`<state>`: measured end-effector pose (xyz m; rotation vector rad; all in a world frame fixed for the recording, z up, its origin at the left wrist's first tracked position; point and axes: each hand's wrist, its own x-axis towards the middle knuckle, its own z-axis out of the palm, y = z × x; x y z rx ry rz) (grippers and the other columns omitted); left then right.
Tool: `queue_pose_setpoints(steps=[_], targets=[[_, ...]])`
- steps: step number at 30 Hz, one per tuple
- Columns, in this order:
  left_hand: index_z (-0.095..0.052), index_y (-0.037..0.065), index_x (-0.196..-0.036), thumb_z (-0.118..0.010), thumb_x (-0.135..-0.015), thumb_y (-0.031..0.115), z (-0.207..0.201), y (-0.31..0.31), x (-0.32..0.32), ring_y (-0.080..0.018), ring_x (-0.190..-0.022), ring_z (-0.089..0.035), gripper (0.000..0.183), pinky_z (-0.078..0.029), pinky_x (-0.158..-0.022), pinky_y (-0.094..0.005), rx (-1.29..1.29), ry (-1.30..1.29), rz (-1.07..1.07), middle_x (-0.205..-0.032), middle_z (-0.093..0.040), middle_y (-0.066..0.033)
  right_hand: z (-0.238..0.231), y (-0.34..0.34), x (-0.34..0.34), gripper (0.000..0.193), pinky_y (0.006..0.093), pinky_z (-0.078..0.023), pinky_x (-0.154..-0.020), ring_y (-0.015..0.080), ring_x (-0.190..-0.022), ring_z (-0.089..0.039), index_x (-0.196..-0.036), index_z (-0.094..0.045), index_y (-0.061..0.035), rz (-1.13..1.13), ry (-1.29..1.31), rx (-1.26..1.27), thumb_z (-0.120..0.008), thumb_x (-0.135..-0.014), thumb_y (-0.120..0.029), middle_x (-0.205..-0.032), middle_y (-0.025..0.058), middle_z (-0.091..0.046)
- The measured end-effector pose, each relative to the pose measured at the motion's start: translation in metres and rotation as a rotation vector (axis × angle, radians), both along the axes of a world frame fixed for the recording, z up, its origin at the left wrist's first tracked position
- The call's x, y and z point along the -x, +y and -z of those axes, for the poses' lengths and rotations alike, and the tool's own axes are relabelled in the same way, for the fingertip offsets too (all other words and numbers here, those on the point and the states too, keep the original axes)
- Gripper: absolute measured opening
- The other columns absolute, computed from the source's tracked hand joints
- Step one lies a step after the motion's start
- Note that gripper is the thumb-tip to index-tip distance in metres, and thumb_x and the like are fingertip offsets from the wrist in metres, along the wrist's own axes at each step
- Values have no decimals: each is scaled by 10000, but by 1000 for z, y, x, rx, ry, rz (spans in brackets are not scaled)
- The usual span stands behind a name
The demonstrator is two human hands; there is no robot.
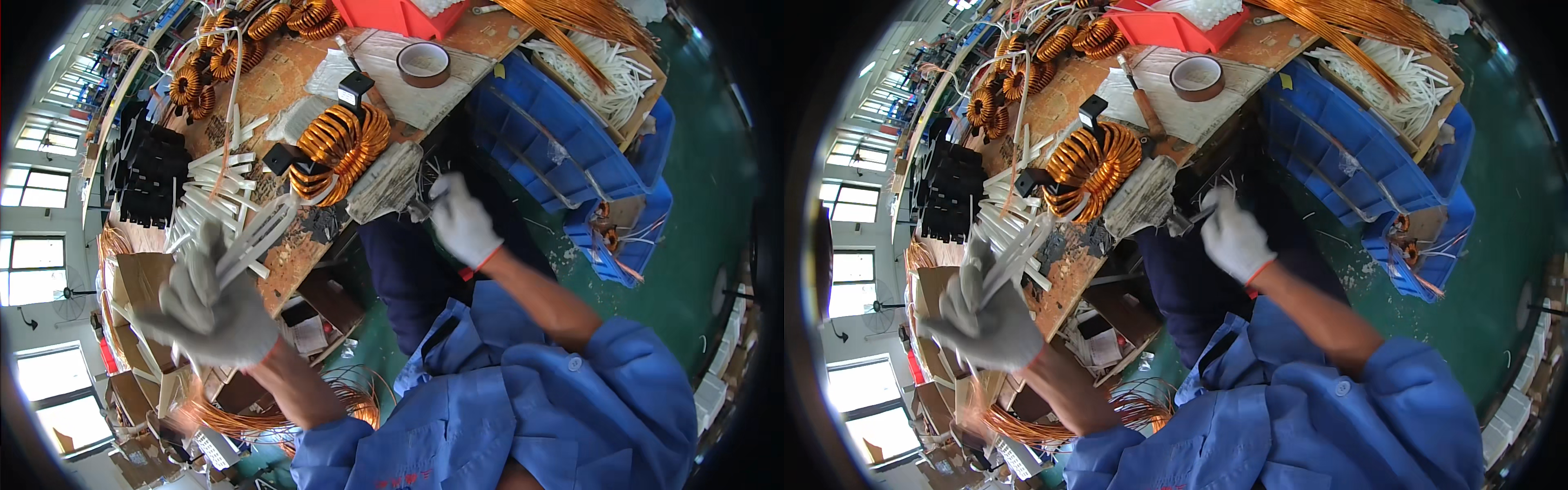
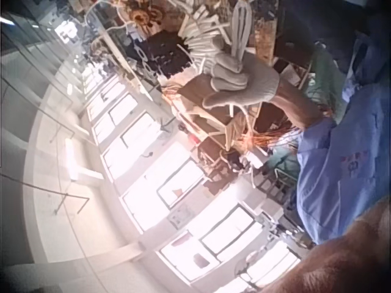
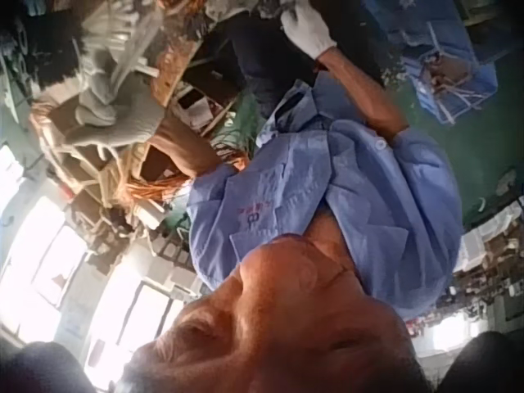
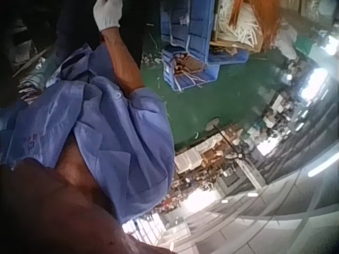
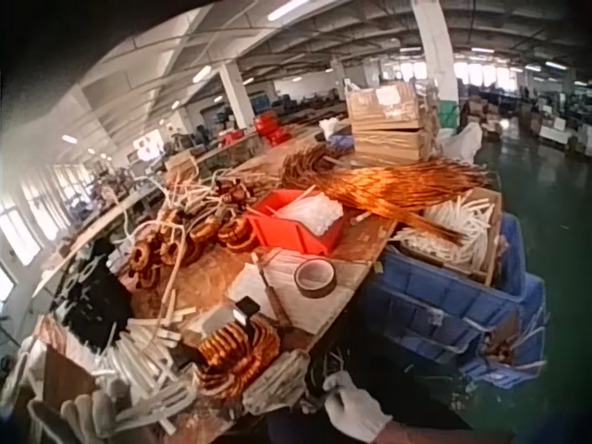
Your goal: Insulating and wrapping wire leads on a heavy toroidal transformer inductor coil.
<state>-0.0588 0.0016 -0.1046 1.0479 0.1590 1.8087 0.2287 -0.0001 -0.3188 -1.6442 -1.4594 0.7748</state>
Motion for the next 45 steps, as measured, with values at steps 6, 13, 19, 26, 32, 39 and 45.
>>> queue_pose_setpoints(steps=[6,13,19,26,32,39,45], targets=[[-625,68,-908,-223,-1183,623,91,-83,-46,-321,-985,-717,738,-528,-1093,-557,390,239,-525,-996,-705,-126,-102,-57,78,457,297,-386,-417,97,-453,-438,-1434,-503,-95,-483,1352,876,-605,-990,-51,-744,36,-549],[-518,-23,-1580,-297,-977,952,141,-77,-66,-380,-1295,-610,1168,-441,-1156,-564,1108,-418,136,-1497,-613,-213,-76,-61,6,308,262,-476,-519,85,-598,-562,-1362,-654,-23,-581,784,875,-636,-1077,-138,-823,23,-626],[-719,-118,-1298,-717,-1082,473,10,-82,56,-343,-1208,-735,629,-570,-1055,-432,531,1060,962,-1273,-762,-258,-55,-78,-123,310,280,-466,-476,123,-537,-590,-1225,-692,1,-15,506,740,-639,-1085,-271,-757,39,-607],[-776,113,-1252,-693,-961,44,-9,55,87,-336,-774,-729,310,-578,-695,-410,417,2056,-631,-889,-756,-160,-115,14,-167,262,300,-471,-523,122,-549,-574,-1140,-718,-11,0,276,424,-634,-1099,-256,-757,39,-630],[-763,111,-1251,-689,-928,18,75,125,141,-389,-932,-680,344,-566,-807,-491,-132,2387,-654,-1066,-696,-170,-104,167,-232,195,474,-563,-710,383,-757,-732,-1072,-729,-43,66,-400,-408,-648,-1045,-219,-841,164,-743],[-712,-27,-1183,-586,-1107,89,-35,78,65,-205,-1015,-672,187,-553,-930,-373,86,1172,-849,-1169,-728,-146,-113,328,-288,211,552,-606,-880,378,-959,-784,-1091,-768,-62,317,-1049,-362,-641,-971,-181,-1057,214,-776],[-604,61,-1391,-660,-1133,353,-85,-24,-15,-168,-594,-582,395,-513,-501,-307,337,719,-360,-946,-628,-107,-130,367,-306,255,523,-584,-966,458,-1124,-738,-1056,-782,-18,159,-939,49,-607,-946,-168,-1110,296,-768]])
